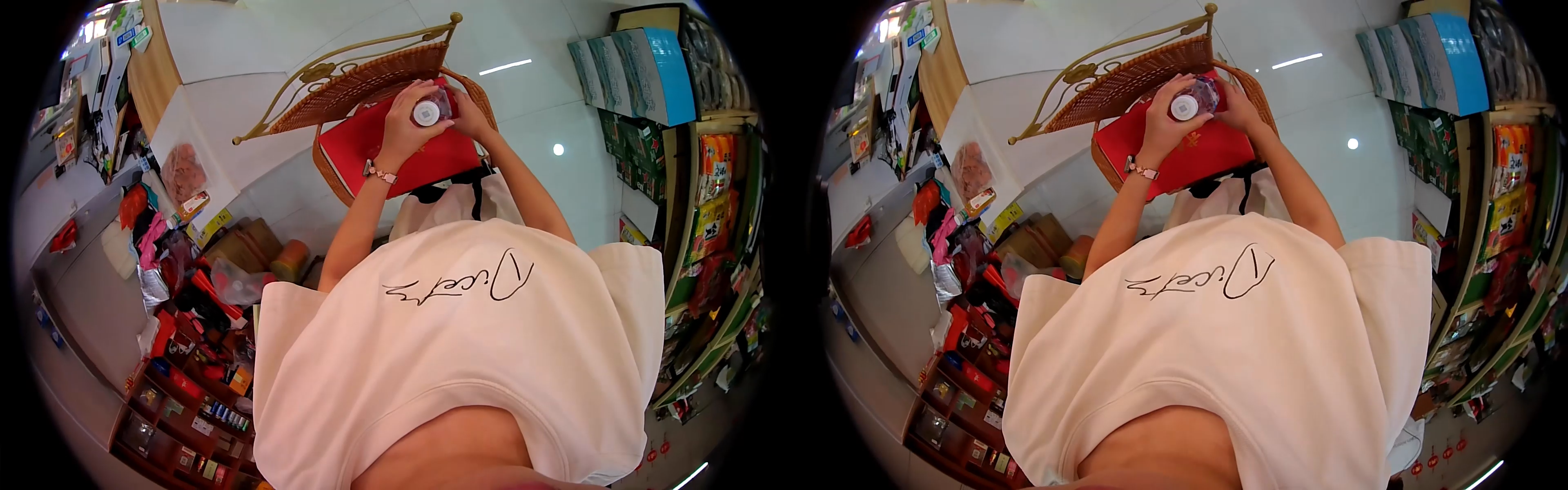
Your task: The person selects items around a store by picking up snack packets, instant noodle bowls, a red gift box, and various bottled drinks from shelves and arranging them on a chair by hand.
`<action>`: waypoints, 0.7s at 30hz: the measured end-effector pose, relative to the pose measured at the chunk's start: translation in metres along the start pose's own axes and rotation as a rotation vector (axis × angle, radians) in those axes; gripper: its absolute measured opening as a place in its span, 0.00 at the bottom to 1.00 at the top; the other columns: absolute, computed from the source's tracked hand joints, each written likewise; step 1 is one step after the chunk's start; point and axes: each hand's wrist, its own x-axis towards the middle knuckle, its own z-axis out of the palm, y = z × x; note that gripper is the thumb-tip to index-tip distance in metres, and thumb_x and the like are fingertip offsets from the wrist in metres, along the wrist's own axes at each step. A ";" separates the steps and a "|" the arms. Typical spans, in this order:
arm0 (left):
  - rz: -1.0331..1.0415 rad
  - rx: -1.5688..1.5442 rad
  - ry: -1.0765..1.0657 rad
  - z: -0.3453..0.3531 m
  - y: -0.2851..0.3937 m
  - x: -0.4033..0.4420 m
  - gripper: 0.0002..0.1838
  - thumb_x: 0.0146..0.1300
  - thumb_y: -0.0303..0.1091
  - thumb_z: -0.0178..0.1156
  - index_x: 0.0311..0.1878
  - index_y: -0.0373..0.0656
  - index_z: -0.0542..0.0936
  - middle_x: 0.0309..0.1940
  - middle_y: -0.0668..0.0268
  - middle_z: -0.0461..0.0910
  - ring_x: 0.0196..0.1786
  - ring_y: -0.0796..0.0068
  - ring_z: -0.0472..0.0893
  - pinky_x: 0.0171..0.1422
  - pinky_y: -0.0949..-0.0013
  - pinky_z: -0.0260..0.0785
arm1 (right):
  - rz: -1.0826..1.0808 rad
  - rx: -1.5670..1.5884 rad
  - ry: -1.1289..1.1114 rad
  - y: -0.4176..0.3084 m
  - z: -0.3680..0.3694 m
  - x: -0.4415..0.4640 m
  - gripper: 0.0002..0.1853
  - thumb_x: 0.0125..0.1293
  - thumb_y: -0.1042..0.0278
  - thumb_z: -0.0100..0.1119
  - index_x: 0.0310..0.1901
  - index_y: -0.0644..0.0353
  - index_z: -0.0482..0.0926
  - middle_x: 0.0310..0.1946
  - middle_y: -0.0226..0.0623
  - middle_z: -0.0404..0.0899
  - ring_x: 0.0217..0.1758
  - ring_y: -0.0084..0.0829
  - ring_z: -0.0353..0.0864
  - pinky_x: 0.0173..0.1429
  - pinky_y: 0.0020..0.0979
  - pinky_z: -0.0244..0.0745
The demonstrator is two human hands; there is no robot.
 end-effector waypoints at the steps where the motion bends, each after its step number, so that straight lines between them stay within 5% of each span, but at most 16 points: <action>1: -0.012 0.010 -0.007 -0.001 0.000 -0.002 0.31 0.38 0.36 0.73 0.51 0.44 0.74 0.52 0.62 0.74 0.58 0.61 0.70 0.63 0.61 0.62 | -0.004 0.031 -0.006 0.002 0.001 0.000 0.45 0.42 0.66 0.69 0.64 0.57 0.56 0.58 0.51 0.64 0.62 0.46 0.63 0.64 0.38 0.61; 9: -0.098 0.031 0.041 -0.011 -0.015 -0.033 0.49 0.35 0.39 0.76 0.63 0.41 0.60 0.59 0.57 0.63 0.63 0.60 0.63 0.66 0.62 0.56 | 0.056 0.022 -0.074 -0.013 -0.009 -0.012 0.47 0.42 0.66 0.70 0.65 0.58 0.53 0.57 0.51 0.64 0.61 0.44 0.64 0.63 0.36 0.61; 13: -0.310 -0.004 0.133 0.002 -0.053 -0.088 0.53 0.36 0.45 0.75 0.65 0.41 0.56 0.59 0.51 0.63 0.63 0.55 0.61 0.66 0.58 0.55 | 0.138 0.032 -0.091 0.012 -0.001 -0.021 0.43 0.47 0.61 0.68 0.64 0.59 0.56 0.55 0.51 0.67 0.58 0.41 0.68 0.56 0.36 0.68; 16: -0.535 -0.032 0.187 0.008 -0.081 -0.161 0.52 0.40 0.44 0.74 0.66 0.40 0.55 0.59 0.51 0.63 0.61 0.56 0.65 0.63 0.59 0.60 | 0.421 -0.075 -0.261 0.013 -0.009 -0.034 0.40 0.51 0.53 0.64 0.63 0.59 0.58 0.51 0.51 0.72 0.53 0.42 0.74 0.52 0.36 0.70; 21: -0.993 -0.287 0.509 0.031 -0.124 -0.334 0.28 0.50 0.41 0.67 0.52 0.36 0.73 0.42 0.56 0.77 0.42 0.69 0.77 0.46 0.68 0.70 | 0.397 -0.267 -0.521 0.079 -0.013 -0.063 0.34 0.54 0.44 0.59 0.57 0.61 0.67 0.44 0.50 0.77 0.49 0.41 0.77 0.51 0.34 0.71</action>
